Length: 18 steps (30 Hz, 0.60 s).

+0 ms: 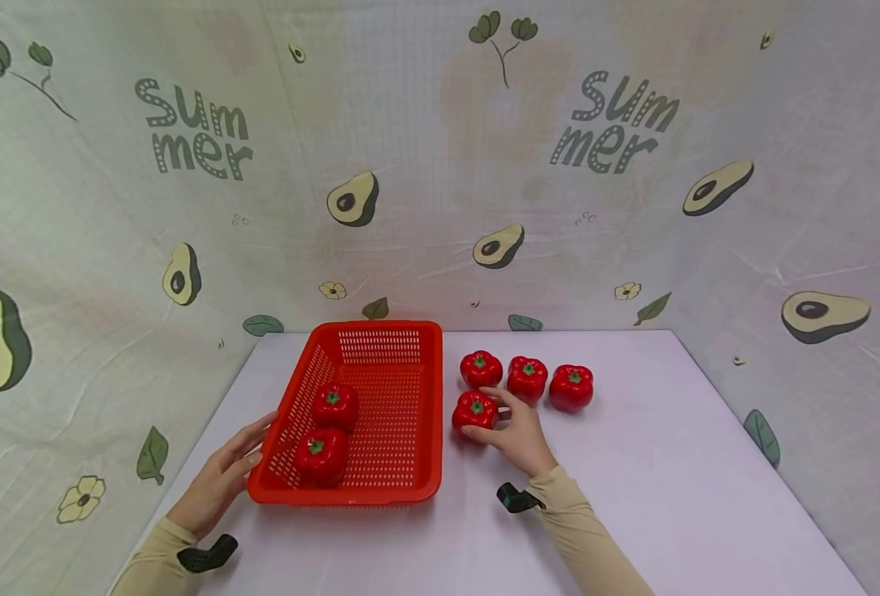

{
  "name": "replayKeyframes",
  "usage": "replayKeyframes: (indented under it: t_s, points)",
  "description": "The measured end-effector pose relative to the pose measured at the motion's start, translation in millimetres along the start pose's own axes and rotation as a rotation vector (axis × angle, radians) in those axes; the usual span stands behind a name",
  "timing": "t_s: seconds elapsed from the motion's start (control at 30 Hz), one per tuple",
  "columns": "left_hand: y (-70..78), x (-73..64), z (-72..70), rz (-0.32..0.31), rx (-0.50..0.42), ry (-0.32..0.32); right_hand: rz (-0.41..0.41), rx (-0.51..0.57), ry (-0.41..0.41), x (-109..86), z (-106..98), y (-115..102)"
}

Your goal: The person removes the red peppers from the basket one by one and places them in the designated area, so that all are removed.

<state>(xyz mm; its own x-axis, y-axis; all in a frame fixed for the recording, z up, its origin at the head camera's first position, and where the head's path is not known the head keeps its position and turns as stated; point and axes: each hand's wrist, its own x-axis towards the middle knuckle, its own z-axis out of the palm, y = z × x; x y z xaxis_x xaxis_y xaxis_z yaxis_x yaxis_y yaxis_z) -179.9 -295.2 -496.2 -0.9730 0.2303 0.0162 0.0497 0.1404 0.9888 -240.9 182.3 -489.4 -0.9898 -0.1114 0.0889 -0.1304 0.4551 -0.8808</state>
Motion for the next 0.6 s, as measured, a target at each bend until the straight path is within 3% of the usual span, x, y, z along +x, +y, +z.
replayKeyframes:
  t_s: [0.1, 0.33, 0.6]
  points:
    - [-0.6, -0.4, -0.4, 0.003, -0.005, -0.004, -0.008, -0.003, 0.001, -0.3, 0.2, -0.2]
    - [-3.3, 0.5, -3.0, 0.098, -0.01, -0.077, -0.012, -0.014, 0.008, -1.2, -0.4, 0.9]
    - [-2.7, 0.4, -1.2, 0.028, -0.011, -0.025, -0.022, -0.012, 0.008, -3.5, -7.4, -1.8]
